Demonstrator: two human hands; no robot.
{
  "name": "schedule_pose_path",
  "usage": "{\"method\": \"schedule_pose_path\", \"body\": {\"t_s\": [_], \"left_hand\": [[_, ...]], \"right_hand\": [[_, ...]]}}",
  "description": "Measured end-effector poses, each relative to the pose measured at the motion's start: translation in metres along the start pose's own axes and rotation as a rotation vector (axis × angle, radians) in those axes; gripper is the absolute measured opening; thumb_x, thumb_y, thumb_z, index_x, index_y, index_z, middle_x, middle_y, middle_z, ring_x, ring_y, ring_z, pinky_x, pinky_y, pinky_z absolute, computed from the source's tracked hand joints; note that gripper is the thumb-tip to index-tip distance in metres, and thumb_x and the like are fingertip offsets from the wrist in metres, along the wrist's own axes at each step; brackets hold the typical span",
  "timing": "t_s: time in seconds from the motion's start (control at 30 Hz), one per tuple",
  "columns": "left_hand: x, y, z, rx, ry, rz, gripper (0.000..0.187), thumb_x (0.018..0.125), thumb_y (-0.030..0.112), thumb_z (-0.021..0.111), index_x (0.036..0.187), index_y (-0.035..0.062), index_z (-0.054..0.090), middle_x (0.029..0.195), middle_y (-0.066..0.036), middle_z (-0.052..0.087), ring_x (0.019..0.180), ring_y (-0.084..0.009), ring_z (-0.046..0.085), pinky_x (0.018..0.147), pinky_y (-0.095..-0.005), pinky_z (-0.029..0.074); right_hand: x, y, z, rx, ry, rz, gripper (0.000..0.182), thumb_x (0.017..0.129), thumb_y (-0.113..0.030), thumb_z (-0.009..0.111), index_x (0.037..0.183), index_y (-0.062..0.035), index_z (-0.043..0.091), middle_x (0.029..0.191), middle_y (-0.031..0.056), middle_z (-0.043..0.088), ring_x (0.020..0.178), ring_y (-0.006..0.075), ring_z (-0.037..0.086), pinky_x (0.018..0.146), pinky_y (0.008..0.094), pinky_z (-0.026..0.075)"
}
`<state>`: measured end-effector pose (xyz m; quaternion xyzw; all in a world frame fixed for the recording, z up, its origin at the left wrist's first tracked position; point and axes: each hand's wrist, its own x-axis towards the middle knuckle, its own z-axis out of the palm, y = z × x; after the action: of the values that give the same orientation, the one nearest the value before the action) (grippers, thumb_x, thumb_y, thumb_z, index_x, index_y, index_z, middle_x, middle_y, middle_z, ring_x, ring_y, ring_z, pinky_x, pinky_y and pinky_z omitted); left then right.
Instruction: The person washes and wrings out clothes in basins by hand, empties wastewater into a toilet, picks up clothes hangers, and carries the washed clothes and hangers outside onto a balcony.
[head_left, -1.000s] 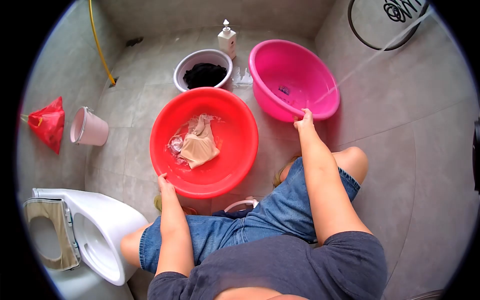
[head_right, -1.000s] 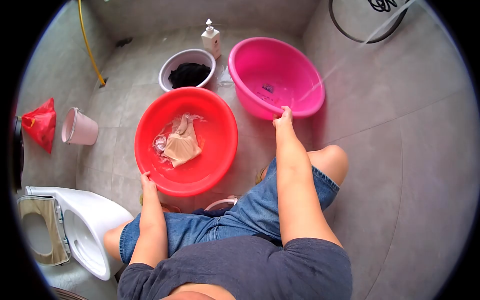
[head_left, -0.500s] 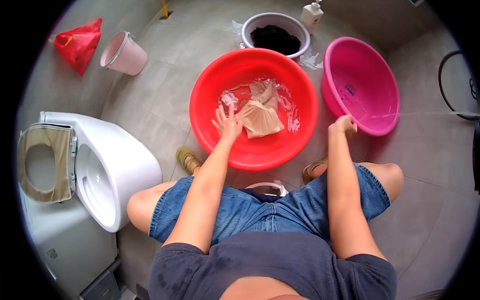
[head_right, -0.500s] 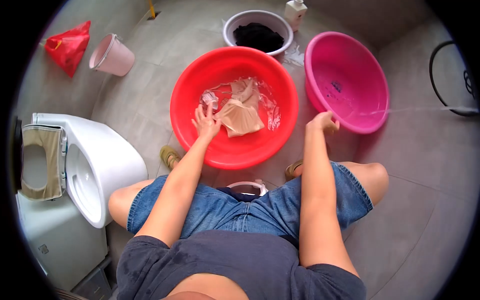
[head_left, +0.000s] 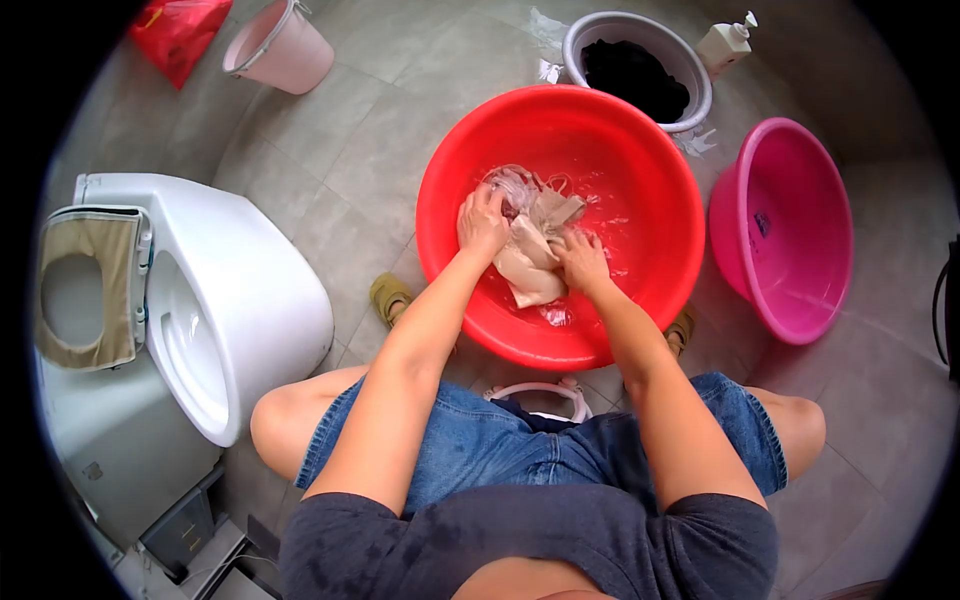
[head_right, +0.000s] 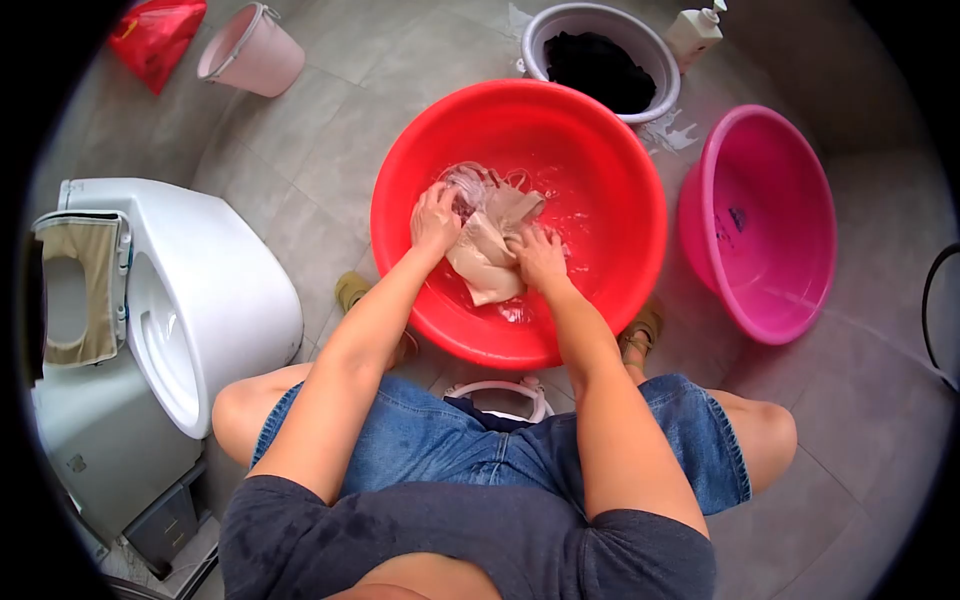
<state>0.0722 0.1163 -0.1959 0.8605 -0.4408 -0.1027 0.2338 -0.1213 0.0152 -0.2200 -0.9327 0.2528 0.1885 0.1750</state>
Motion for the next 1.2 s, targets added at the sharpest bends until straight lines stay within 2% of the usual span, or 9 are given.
{"method": "schedule_pose_path", "body": {"t_s": [0.1, 0.17, 0.3, 0.37, 0.43, 0.63, 0.83, 1.1, 1.2], "left_hand": [[0.008, 0.004, 0.010, 0.116, -0.174, -0.015, 0.049, 0.081, 0.014, 0.055, 0.129, 0.0200, 0.049, 0.129, -0.013, 0.047, 0.122, -0.0306, 0.043, 0.102, -0.0531, 0.032], [0.011, 0.003, 0.021, 0.181, -0.380, -0.093, 0.047, 0.085, 0.023, 0.053, 0.131, 0.0233, 0.046, 0.139, -0.012, 0.039, 0.131, -0.0306, 0.034, 0.105, -0.0552, 0.026], [0.010, 0.015, 0.017, 0.203, -0.547, -0.186, 0.040, 0.083, 0.029, 0.057, 0.122, 0.0185, 0.056, 0.138, -0.009, 0.041, 0.130, -0.0278, 0.035, 0.108, -0.0522, 0.022], [0.002, 0.005, 0.019, 0.139, -0.480, -0.228, 0.033, 0.082, 0.029, 0.056, 0.113, 0.0174, 0.064, 0.136, -0.010, 0.043, 0.128, -0.0260, 0.038, 0.108, -0.0513, 0.021], [-0.007, -0.007, 0.037, -0.071, -0.256, -0.272, 0.025, 0.079, 0.028, 0.060, 0.096, 0.0103, 0.067, 0.123, -0.010, 0.051, 0.116, -0.0266, 0.047, 0.100, -0.0449, 0.033], [-0.010, 0.059, 0.014, -0.754, -0.186, -0.464, 0.041, 0.089, 0.046, 0.052, 0.102, 0.0094, 0.064, 0.095, -0.011, 0.064, 0.090, -0.0228, 0.061, 0.078, -0.0346, 0.048], [0.003, 0.102, -0.025, -1.924, -0.377, -0.639, 0.056, 0.091, 0.054, 0.046, 0.124, 0.0091, 0.054, 0.103, -0.006, 0.065, 0.099, -0.0194, 0.060, 0.085, -0.0335, 0.046], [-0.008, 0.087, 0.048, -0.213, -0.113, -0.455, 0.064, 0.088, 0.032, 0.057, 0.142, 0.0125, 0.027, 0.138, -0.018, 0.040, 0.107, -0.0363, 0.055, 0.087, -0.0425, 0.047], [-0.036, 0.088, 0.050, 0.199, -0.327, 0.019, 0.068, 0.089, 0.037, 0.052, 0.146, 0.0256, 0.017, 0.149, -0.017, 0.016, 0.130, -0.0376, 0.028, 0.102, -0.0552, 0.024]], "right_hand": [[0.008, -0.021, 0.008, 0.178, 0.383, 0.603, 0.032, 0.079, -0.016, 0.056, 0.110, -0.0136, 0.058, 0.105, 0.0153, 0.055, 0.100, 0.0350, 0.054, 0.077, 0.0538, 0.046], [0.013, -0.020, 0.045, 0.214, 0.507, 0.407, 0.032, 0.083, -0.016, 0.050, 0.114, -0.0145, 0.058, 0.095, 0.0130, 0.057, 0.087, 0.0338, 0.058, 0.076, 0.0518, 0.046], [-0.004, 0.019, 0.000, 0.119, 0.025, 0.357, 0.037, 0.082, -0.020, 0.051, 0.118, -0.0142, 0.058, 0.111, 0.0182, 0.060, 0.096, 0.0357, 0.061, 0.081, 0.0489, 0.048], [0.019, 0.046, 0.031, 0.635, 0.124, 0.949, 0.036, 0.077, -0.019, 0.051, 0.110, -0.0177, 0.065, 0.118, 0.0149, 0.060, 0.112, 0.0336, 0.055, 0.095, 0.0435, 0.043], [0.008, 0.057, 0.025, 0.761, 0.431, 0.370, 0.042, 0.074, -0.013, 0.049, 0.114, -0.0137, 0.062, 0.113, 0.0124, 0.062, 0.101, 0.0294, 0.058, 0.085, 0.0374, 0.048], [-0.035, 0.027, -0.077, 1.955, 0.144, 0.159, 0.044, 0.074, -0.012, 0.048, 0.117, -0.0094, 0.057, 0.095, 0.0020, 0.055, 0.080, 0.0145, 0.050, 0.065, 0.0298, 0.045], [-0.030, 0.001, -0.115, 1.670, 0.482, 0.078, 0.045, 0.087, -0.034, 0.061, 0.119, -0.0036, 0.051, 0.106, 0.0066, 0.057, 0.092, 0.0148, 0.054, 0.082, 0.0316, 0.047], [-0.005, 0.032, -0.048, 0.949, 0.567, 0.565, 0.079, 0.081, -0.035, 0.066, 0.144, -0.0165, 0.020, 0.111, 0.0242, 0.058, 0.103, 0.0380, 0.057, 0.090, 0.0419, 0.045], [-0.001, 0.033, -0.001, 0.434, 0.366, 0.459, 0.082, 0.083, -0.040, 0.060, 0.147, -0.0310, 0.009, 0.136, 0.0220, 0.038, 0.120, 0.0416, 0.042, 0.095, 0.0526, 0.037]]}}
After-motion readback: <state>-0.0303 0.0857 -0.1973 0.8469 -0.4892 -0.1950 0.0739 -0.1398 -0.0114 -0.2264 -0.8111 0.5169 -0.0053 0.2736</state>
